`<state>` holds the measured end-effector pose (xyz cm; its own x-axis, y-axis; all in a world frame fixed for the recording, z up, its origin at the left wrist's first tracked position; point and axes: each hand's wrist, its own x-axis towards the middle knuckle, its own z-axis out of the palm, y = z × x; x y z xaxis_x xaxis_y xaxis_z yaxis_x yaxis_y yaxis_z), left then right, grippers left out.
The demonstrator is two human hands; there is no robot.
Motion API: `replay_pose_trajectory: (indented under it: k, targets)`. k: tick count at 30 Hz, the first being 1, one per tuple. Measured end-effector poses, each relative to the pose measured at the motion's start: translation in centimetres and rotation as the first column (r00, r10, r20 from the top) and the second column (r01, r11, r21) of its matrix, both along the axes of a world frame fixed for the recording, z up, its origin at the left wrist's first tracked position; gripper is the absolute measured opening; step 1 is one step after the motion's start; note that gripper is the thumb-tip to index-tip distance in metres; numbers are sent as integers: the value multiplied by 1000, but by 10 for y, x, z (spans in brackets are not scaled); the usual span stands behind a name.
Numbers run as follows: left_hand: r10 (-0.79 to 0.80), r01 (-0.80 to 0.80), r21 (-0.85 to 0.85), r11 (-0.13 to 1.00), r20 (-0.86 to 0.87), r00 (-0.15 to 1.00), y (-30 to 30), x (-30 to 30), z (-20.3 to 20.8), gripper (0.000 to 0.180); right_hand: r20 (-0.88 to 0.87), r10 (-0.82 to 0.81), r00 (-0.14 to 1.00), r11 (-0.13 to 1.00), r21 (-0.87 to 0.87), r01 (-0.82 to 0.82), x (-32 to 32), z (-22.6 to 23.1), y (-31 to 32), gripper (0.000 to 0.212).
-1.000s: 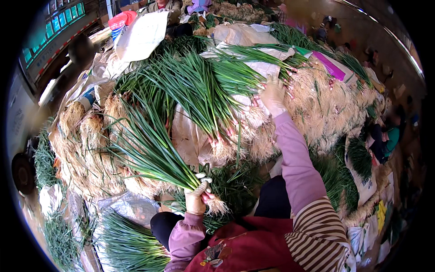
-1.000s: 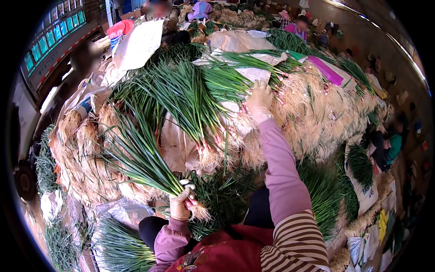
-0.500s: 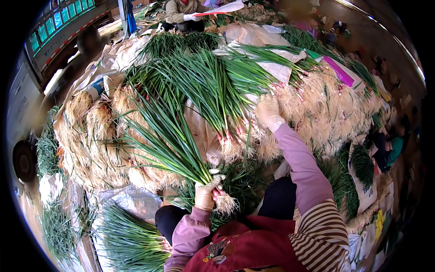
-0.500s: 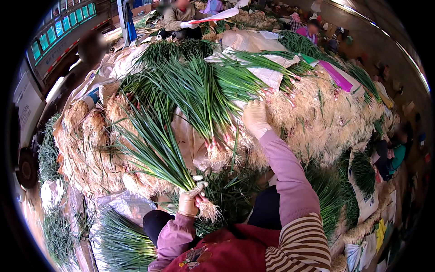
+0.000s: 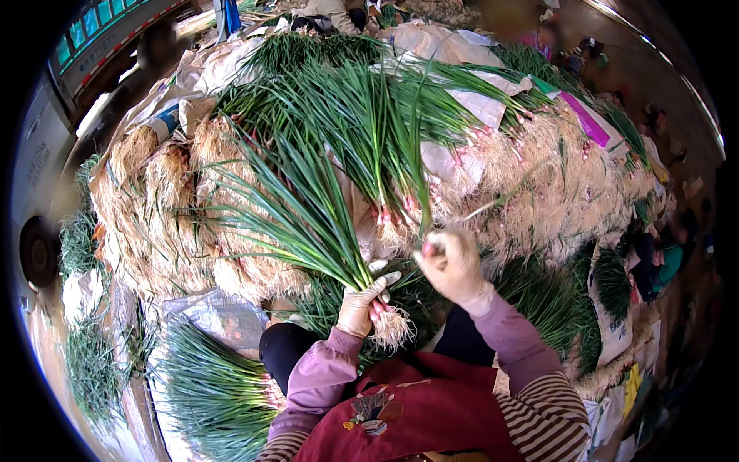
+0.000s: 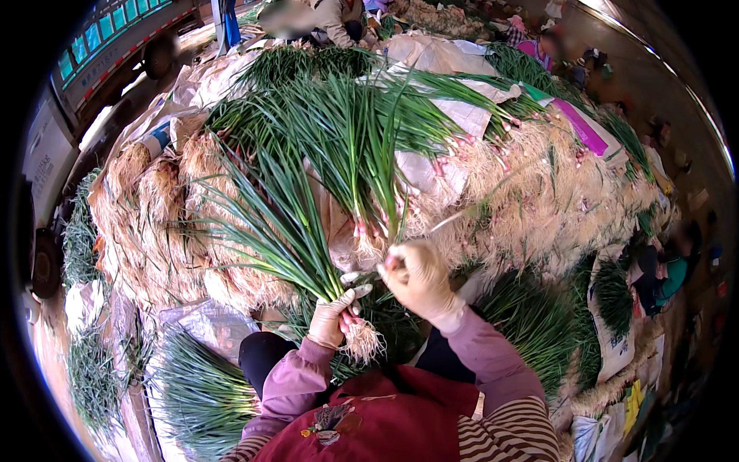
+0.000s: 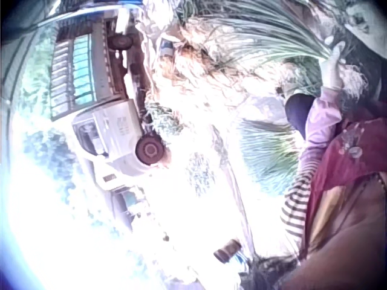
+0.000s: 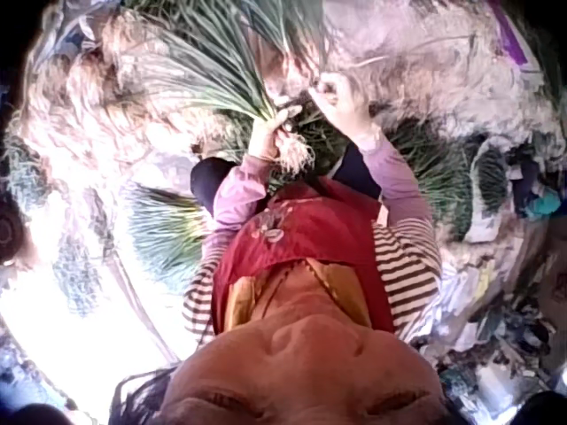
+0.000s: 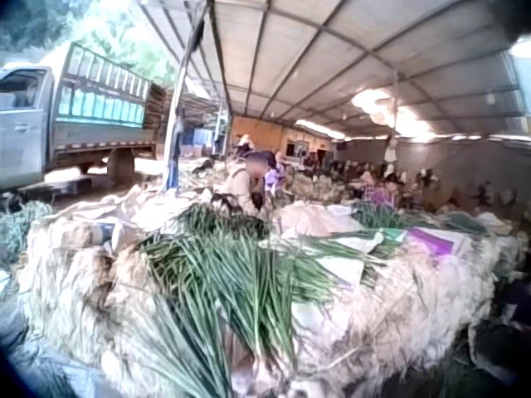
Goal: The person gathers stalks of green onions by hand, bundles them together, and places them onto a large pile before organizing the pile and laying out a mesh bag.
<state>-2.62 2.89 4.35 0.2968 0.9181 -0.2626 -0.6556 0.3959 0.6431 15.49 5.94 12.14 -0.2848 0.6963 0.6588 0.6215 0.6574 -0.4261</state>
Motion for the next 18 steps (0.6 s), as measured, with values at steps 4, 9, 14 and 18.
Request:
replay_pose_trajectory:
  k: [4, 9, 14, 18]
  targets:
    - [-65, 61, -44, 997, -98, 993, -3, 6, -4, 18, 17, 230, 973, 945, -241, -219, -18, -50, -58, 40]
    - [-104, 101, -26, 995, -189, 976, -3, 4, -5, 12, -321, -91, 943, 716, -679, -162, 8, -73, -46, 27]
    - [-138, 139, -8, 990, -204, 969, -12, 0, -10, 12, -534, -284, 796, 301, -838, -455, -29, -51, -18, 20]
    - [-140, 140, -18, 990, -239, 961, -12, 4, -14, 13, -543, -237, 806, 494, -781, -382, -28, -75, -18, 14]
